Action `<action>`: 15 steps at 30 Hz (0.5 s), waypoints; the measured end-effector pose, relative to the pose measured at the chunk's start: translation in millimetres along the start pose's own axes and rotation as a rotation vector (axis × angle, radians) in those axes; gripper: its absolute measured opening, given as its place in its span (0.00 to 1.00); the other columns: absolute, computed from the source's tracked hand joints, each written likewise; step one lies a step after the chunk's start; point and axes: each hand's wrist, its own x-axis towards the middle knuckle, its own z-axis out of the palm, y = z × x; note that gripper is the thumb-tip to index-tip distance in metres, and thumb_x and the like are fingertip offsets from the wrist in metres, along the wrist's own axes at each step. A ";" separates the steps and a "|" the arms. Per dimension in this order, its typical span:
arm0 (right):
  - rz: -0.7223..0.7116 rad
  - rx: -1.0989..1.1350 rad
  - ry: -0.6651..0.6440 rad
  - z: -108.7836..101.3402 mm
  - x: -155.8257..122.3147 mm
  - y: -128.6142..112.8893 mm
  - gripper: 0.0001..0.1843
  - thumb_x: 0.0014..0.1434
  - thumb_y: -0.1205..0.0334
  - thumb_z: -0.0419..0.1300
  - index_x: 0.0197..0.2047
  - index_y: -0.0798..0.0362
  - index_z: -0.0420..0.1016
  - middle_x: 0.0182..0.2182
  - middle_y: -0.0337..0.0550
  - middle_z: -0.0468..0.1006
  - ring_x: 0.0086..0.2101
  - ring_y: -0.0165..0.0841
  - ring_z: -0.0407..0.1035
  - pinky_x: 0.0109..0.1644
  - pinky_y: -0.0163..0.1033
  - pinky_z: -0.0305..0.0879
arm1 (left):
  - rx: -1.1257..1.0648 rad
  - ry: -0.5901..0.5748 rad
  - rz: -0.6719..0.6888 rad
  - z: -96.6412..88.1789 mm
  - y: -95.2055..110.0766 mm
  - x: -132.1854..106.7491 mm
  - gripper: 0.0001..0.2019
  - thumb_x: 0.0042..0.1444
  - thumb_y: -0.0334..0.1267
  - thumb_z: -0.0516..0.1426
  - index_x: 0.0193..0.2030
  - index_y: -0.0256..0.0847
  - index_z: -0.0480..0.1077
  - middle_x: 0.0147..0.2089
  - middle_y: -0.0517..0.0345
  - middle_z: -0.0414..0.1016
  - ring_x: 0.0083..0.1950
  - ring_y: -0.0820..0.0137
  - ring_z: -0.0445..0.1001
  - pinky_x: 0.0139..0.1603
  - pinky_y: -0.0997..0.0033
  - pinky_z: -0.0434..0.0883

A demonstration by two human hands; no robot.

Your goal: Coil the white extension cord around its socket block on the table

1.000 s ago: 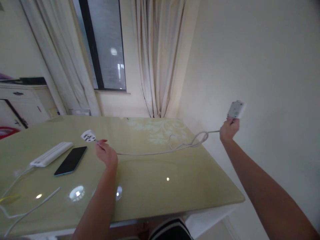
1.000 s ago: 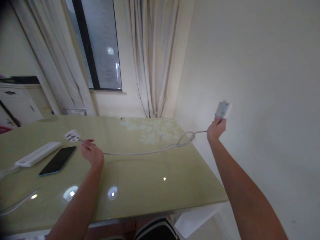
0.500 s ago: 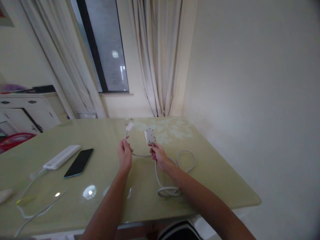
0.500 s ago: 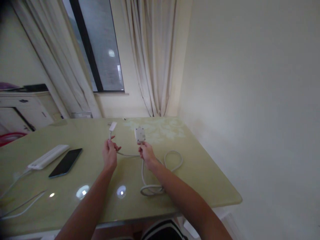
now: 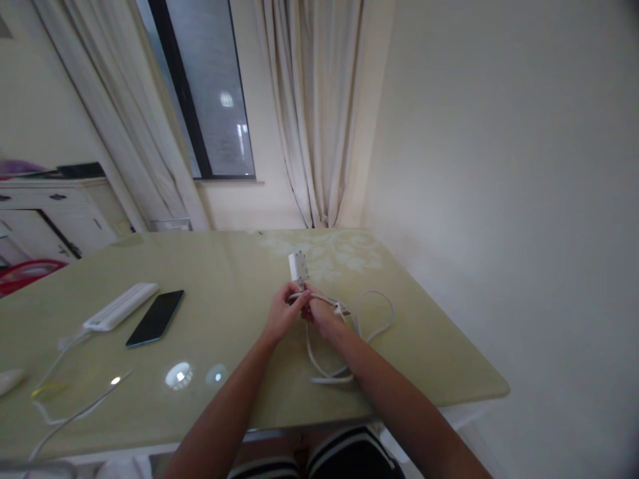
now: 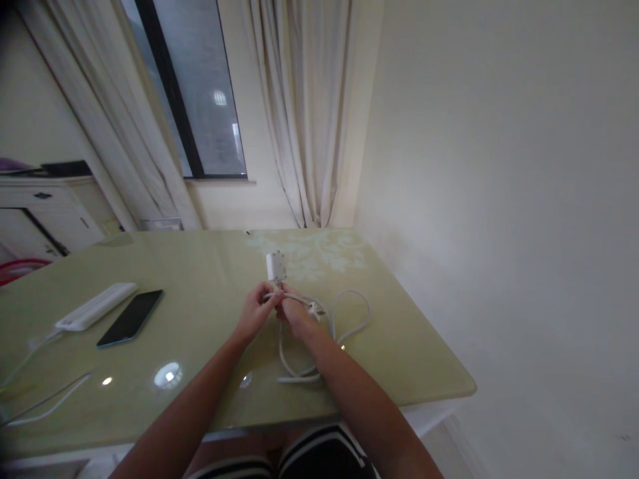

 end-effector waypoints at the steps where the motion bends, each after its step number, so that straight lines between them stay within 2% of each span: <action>1: -0.002 -0.009 -0.007 0.1 -1.6 -0.5 0.14 0.54 0.48 0.62 0.40 0.46 0.77 0.23 0.33 0.71 0.23 0.28 0.58 0.27 0.32 0.50 | -0.031 0.032 -0.018 0.2 -1.8 1.2 0.19 0.47 0.51 0.70 0.28 0.41 0.68 0.24 0.64 0.69 0.26 0.72 0.67 0.29 0.73 0.62; 4: -0.038 0.015 -0.034 -1.8 -4.3 -4.4 0.13 0.54 0.48 0.62 0.38 0.46 0.78 0.27 0.37 0.75 0.28 0.31 0.66 0.30 0.33 0.56 | -0.114 0.097 -0.073 -2.9 -7.0 5.9 0.20 0.45 0.52 0.70 0.33 0.41 0.69 0.28 0.62 0.73 0.30 0.71 0.71 0.33 0.72 0.67; 6: -0.083 0.041 -0.041 -3.7 -4.2 -6.9 0.16 0.57 0.45 0.60 0.38 0.47 0.79 0.30 0.40 0.77 0.32 0.33 0.69 0.33 0.35 0.61 | -0.132 0.082 -0.098 -7.0 -8.0 8.1 0.21 0.46 0.53 0.69 0.39 0.40 0.73 0.34 0.57 0.77 0.36 0.67 0.75 0.39 0.69 0.69; 9: -0.191 0.012 0.001 -6.2 -1.8 -9.0 0.21 0.58 0.40 0.59 0.36 0.49 0.78 0.32 0.41 0.77 0.35 0.36 0.70 0.38 0.38 0.65 | -0.070 -0.052 -0.107 -14.7 -5.3 8.6 0.21 0.52 0.55 0.66 0.44 0.40 0.77 0.37 0.55 0.78 0.37 0.67 0.73 0.40 0.69 0.68; 12: -0.302 -0.082 0.045 -8.0 0.9 -10.6 0.23 0.57 0.35 0.61 0.32 0.49 0.76 0.32 0.42 0.77 0.35 0.36 0.69 0.40 0.40 0.66 | -0.021 -0.190 -0.103 -21.5 -3.0 7.4 0.18 0.57 0.54 0.63 0.39 0.40 0.80 0.34 0.56 0.77 0.33 0.70 0.67 0.37 0.70 0.64; 15: -0.356 -0.142 0.048 -10.6 2.3 -11.9 0.25 0.56 0.35 0.62 0.27 0.50 0.75 0.30 0.42 0.76 0.33 0.35 0.68 0.40 0.40 0.64 | -0.101 -0.256 -0.134 -23.4 -5.2 6.8 0.16 0.57 0.53 0.63 0.36 0.40 0.80 0.32 0.57 0.76 0.31 0.71 0.65 0.34 0.71 0.60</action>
